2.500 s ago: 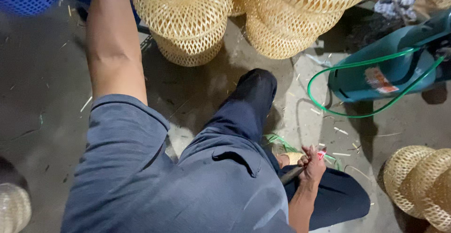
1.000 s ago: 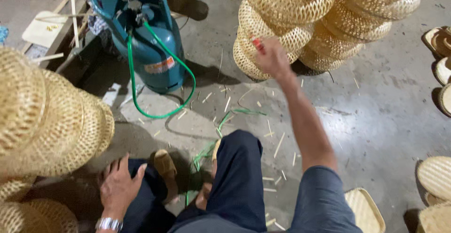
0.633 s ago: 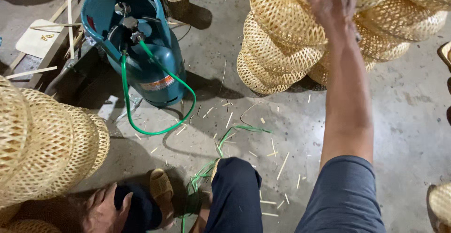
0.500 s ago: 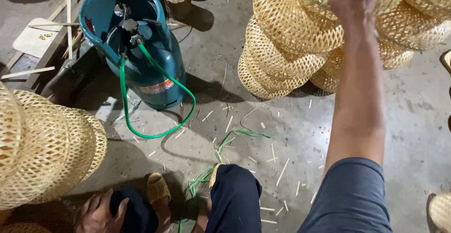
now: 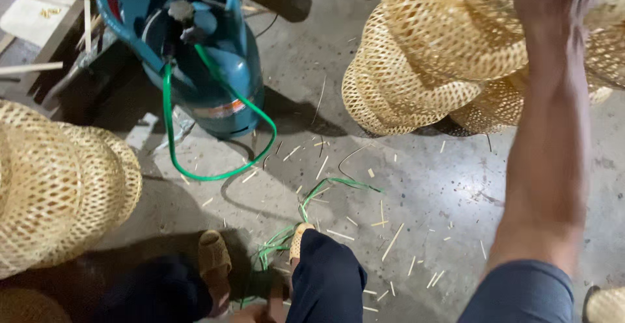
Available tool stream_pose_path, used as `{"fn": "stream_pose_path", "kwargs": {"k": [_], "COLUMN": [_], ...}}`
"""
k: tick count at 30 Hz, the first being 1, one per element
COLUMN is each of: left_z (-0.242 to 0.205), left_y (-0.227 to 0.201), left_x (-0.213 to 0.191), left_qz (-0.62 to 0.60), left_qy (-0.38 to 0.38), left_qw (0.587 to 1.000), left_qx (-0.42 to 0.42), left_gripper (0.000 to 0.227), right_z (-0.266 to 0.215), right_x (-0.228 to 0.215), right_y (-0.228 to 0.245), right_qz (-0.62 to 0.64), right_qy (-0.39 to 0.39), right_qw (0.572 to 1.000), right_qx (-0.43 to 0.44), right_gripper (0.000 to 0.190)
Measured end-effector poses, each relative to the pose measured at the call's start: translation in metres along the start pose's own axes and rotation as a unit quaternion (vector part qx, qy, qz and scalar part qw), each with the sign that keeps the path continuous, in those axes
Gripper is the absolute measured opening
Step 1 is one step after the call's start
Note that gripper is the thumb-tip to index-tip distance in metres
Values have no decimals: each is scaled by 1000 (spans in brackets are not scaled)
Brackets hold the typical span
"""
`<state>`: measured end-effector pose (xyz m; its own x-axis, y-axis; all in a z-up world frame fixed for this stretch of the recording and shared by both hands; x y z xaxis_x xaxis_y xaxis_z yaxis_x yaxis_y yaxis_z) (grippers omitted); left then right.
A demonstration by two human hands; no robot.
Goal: The person sits on the floor and uses a red-handled tool to trim and shape the edges of woven bamboo baskets. They repeatedly tap the basket rim with the tool to smooth the weave and remove excess material, then place the finished basket into a stack.
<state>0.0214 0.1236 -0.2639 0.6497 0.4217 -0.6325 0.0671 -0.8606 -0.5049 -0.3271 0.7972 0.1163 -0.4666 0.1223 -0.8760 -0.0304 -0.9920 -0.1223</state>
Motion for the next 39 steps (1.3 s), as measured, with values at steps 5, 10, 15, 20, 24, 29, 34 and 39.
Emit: {"fn": "stream_pose_path", "kwargs": {"k": [5,10,15,20,24,29,34,39], "left_z": [-21,-39,-47,-112,-173,-168,-87,-32], "left_y": [-1,4,6,-21,-66,-73,-18,5], "left_x": [55,57,26,-82,-197,-192,-64,40], "left_qz": [-65,-121,-207,-358,-256,-263,-307,-169], "left_qy": [195,228,234,286,243,247,306,344], "left_qw": [974,959,948,886,930,933,897,924], "left_qx": [-99,-116,-66,71,100,2,83,-13], "left_gripper": [51,46,42,40,42,30,31,34], "right_z": [-38,-97,-149,-184,-208,-233,-256,-259], "right_x": [-30,-35,-69,-120,-115,-19,65,88], "right_y": [136,278,414,506,537,530,517,513], "right_qz": [159,325,354,306,354,296,348,447], "right_qy": [-1,274,316,411,410,420,436,500], "right_qw": [970,883,795,726,729,789,796,702], "right_qx": [-185,-197,-378,-458,-418,-338,-235,-239], "right_gripper": [20,33,51,29,23,23,22,43]}}
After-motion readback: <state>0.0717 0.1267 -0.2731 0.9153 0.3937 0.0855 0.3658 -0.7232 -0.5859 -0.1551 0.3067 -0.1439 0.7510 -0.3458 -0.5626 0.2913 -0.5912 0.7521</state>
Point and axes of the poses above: each hand's wrist, its own z-axis towards the middle knuckle, its own x-axis out of the palm, y = z × x, the point moved 3 cm from there along z, towards the middle knuckle, and after that the axes turned 15 degrees about -x, right-handed, at the moved point
